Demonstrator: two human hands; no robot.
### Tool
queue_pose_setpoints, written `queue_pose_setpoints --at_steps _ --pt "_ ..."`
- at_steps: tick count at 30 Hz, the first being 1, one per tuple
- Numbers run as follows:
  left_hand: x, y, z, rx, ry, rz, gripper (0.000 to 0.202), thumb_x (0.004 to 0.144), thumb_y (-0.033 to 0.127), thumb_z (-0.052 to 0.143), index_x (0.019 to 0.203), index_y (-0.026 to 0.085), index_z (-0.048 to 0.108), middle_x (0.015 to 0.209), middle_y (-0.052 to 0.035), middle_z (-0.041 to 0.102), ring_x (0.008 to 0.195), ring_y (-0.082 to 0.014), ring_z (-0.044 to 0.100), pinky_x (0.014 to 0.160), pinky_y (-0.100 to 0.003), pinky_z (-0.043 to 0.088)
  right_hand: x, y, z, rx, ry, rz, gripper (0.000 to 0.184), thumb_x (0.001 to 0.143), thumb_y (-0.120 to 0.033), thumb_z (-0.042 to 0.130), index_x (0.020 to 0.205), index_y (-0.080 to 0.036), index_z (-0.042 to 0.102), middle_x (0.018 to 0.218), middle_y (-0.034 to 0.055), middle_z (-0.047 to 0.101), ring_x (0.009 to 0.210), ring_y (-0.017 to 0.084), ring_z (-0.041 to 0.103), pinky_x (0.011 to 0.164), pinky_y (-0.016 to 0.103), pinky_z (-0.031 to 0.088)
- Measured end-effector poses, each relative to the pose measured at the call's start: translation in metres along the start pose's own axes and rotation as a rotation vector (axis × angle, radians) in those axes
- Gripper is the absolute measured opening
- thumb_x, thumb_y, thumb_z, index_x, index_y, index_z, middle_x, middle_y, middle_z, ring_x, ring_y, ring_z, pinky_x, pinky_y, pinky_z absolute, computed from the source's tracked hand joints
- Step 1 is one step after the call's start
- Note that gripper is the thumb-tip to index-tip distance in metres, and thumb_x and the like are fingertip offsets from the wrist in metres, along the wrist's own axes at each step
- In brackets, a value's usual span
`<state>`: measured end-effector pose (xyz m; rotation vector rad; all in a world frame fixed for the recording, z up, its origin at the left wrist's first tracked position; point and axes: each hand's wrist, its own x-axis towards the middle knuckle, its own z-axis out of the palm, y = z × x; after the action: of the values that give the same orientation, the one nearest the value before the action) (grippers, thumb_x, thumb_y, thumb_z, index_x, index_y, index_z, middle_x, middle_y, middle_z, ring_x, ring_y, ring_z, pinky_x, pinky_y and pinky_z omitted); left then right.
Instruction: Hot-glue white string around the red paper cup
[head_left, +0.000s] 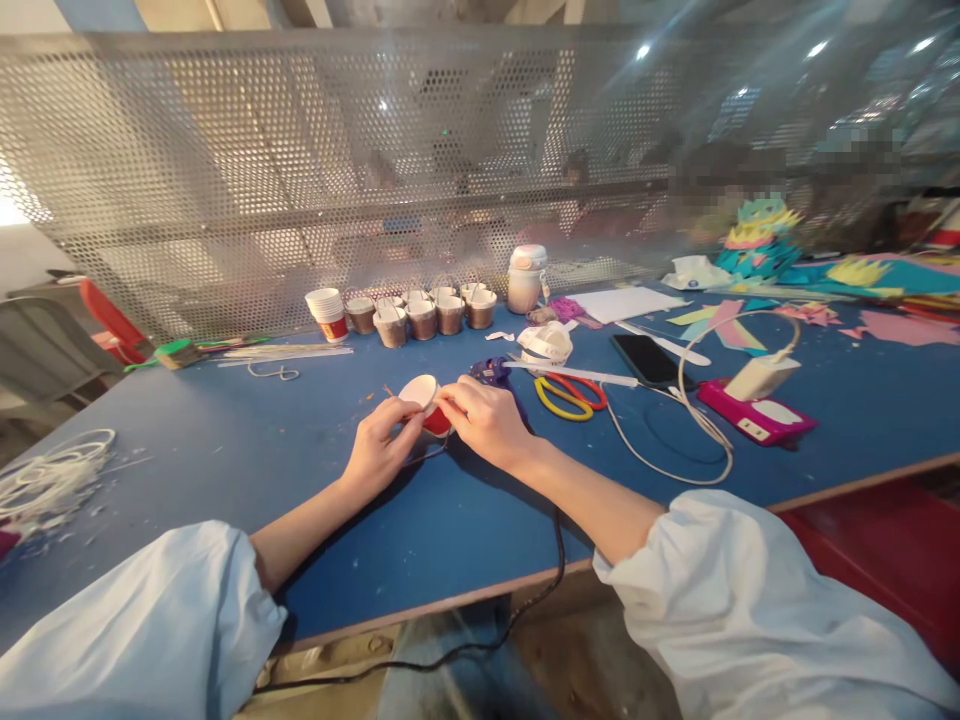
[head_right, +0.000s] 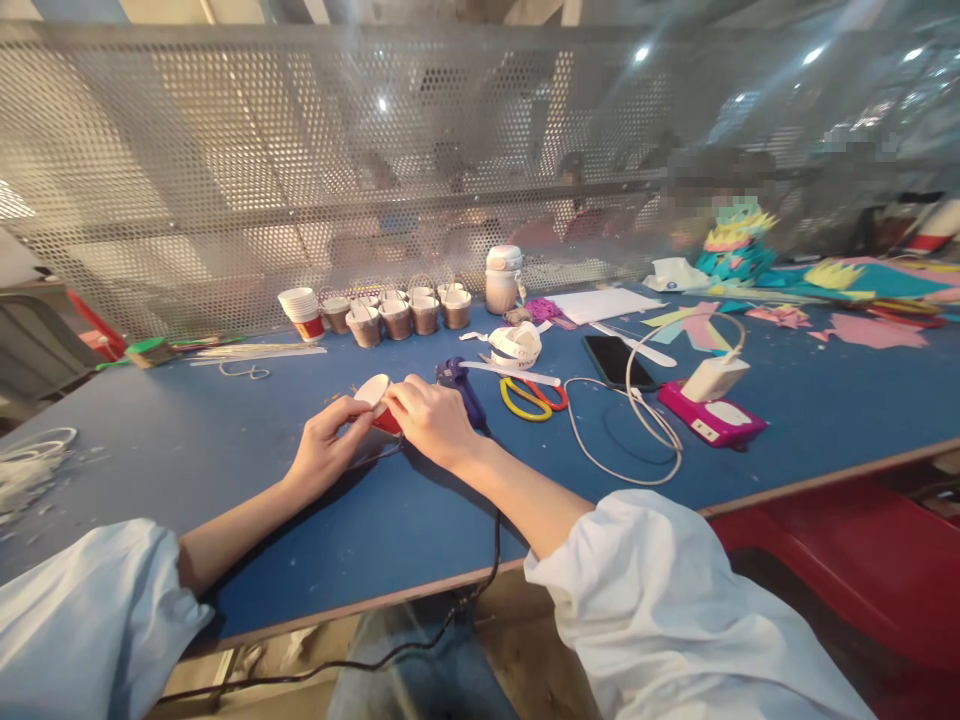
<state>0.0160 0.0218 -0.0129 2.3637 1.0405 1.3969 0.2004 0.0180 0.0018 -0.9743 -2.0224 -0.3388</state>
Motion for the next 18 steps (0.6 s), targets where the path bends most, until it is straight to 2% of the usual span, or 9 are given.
queue_pose_setpoints --at_steps 18 --pt "0.0007 -0.0018 -0.0001 -0.027 -0.008 0.013 0.015 0.088 0.025 0.052 0.083 0.017 0.064 0.074 -0.0020 0.063 0.070 -0.0136 0.058 0.069 -0.025 0.046 0.0018 0.0063 0.0019 0.004 0.038 -0.007 0.021 0.097 -0.023 0.046 0.087 -0.016 0.063 0.077 0.0035 0.065 0.068 0.013 0.062 0.061 0.023 0.042"
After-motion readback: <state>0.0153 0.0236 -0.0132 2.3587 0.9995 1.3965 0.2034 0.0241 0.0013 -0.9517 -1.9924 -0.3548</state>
